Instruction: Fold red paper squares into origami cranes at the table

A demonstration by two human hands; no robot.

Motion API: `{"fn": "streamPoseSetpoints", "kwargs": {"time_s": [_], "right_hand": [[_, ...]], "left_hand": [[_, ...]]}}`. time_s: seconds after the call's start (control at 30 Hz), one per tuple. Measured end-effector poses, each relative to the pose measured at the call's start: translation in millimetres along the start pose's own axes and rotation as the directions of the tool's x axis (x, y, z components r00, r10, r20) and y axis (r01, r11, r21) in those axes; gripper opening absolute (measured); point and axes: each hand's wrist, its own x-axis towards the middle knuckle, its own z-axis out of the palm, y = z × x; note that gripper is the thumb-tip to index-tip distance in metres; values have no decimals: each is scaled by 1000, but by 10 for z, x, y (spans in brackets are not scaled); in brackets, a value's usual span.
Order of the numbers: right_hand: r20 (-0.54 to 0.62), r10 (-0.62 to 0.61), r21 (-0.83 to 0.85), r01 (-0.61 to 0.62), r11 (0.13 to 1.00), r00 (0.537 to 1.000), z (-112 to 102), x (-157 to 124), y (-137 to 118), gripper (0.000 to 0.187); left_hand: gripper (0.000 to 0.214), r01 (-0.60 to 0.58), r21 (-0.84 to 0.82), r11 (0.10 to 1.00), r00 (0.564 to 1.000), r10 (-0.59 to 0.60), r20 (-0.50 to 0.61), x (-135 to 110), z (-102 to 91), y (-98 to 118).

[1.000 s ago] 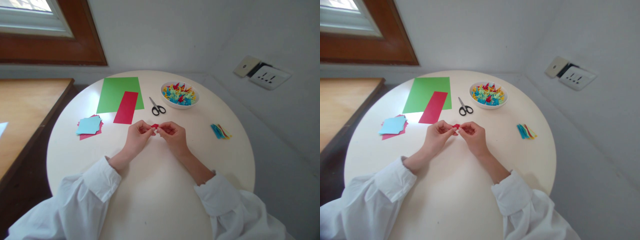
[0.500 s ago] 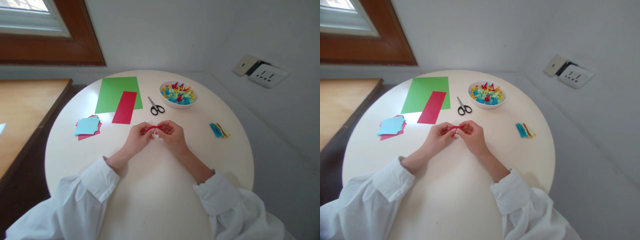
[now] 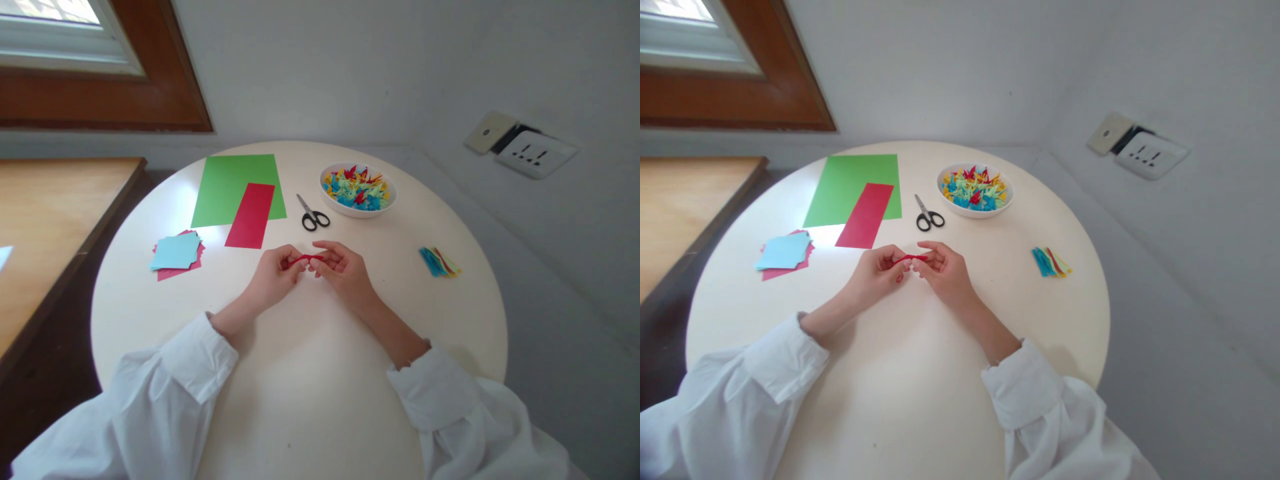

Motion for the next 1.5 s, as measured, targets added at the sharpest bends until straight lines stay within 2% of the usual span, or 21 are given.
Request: {"fn": "streamPoseSetpoints", "kwargs": {"time_s": [0.17,0.3,0.43,0.5,0.67,0.87,1.0,1.13,1.2,1.33,1.5], "right_hand": [[-5,-17,-59,17,998,1000,-20,2,-11,21],[-63,-53,-40,50,998,997,-8,0,-18,21],[-129,-58,-4,58,998,990,8,-9,-24,24],[-139,-47,10,49,999,989,17,-15,-22,26],[-97,-16,15,18,1000,995,56,-34,-3,25],[13,16,-7,-16,1000,1000,108,-84,11,33],[63,-5,-79,10,997,998,90,-95,28,31],[-34,-140,-169,133,977,990,26,-50,32,24],[-91,-162,-202,141,969,983,5,-23,19,22],[-81,-105,-206,87,975,991,6,1,-18,22],[-44,-37,-161,30,986,998,17,-10,-36,18]], "left_hand": [[16,73,-58,996,997,-72,21,-8,8,30],[18,138,-207,969,990,-137,19,-3,26,51],[33,169,-365,916,986,-152,75,-2,34,37],[30,167,-396,903,986,-153,67,-4,37,24],[18,167,-445,880,981,-192,-11,-6,40,37],[15,147,-506,850,988,-151,34,-22,45,93],[15,147,-490,859,988,-153,28,-12,44,97],[12,115,-369,922,991,-132,-22,-1,27,94],[12,119,-297,947,992,-127,-7,-5,23,92],[16,93,-196,976,994,-81,68,-33,35,74],[26,51,-235,971,988,-14,154,-72,58,41]]}}
